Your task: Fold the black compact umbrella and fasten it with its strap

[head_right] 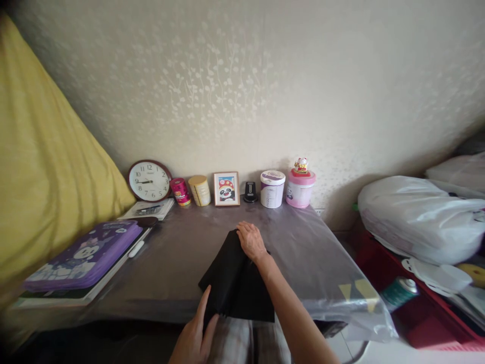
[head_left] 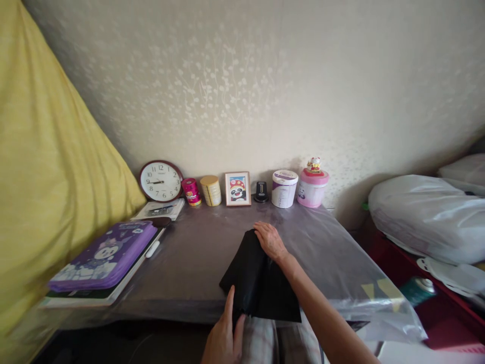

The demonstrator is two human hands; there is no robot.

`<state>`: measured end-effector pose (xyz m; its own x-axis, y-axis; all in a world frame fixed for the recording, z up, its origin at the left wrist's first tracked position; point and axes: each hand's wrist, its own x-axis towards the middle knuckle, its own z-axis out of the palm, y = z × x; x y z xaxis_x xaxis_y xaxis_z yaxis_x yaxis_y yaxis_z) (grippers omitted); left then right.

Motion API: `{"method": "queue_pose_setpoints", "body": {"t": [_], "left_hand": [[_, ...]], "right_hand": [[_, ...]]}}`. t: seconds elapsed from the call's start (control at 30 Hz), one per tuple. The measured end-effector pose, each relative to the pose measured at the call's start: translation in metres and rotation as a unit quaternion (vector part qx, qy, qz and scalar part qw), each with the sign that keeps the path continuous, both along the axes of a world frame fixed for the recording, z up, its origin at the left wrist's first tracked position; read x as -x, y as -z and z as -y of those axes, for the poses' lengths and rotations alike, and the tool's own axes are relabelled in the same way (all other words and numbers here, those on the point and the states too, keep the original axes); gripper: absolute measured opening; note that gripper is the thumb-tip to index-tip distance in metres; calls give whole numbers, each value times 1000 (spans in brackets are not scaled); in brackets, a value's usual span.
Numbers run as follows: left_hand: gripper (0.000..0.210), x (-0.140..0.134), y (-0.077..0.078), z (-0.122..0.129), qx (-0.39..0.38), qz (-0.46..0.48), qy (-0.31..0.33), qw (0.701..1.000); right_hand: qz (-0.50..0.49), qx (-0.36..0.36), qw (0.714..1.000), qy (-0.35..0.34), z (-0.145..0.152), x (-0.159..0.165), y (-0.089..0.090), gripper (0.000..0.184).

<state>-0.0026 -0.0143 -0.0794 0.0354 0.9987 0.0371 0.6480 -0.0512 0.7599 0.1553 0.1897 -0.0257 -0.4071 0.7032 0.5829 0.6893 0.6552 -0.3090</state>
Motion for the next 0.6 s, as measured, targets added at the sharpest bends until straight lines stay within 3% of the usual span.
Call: {"method": "queue_pose_setpoints", "body": {"t": [0.1, 0.2, 0.27, 0.43, 0.5, 0.6], "left_hand": [[55, -1, 2, 0, 1, 10, 1, 1000], [54, 0, 6, -1, -8, 7, 1, 1000], [54, 1, 7, -1, -8, 3, -3, 1000], [54, 0, -1, -2, 21, 0, -16, 1000], [54, -1, -4, -1, 23, 10, -22, 999], [54, -1, -4, -1, 17, 27, -25, 999]], "right_hand": [[-41, -16, 998, -46, 25, -1, -7, 25], [5, 1, 987, -161, 48, 4, -6, 21], [35, 8, 985, -169, 47, 8, -1, 21], [-39, 26, 999, 13, 6, -3, 15, 27], [-109, 65, 988, 91, -1, -22, 22, 29], [-189, 169, 949, 187, 9, -56, 31, 30]]}}
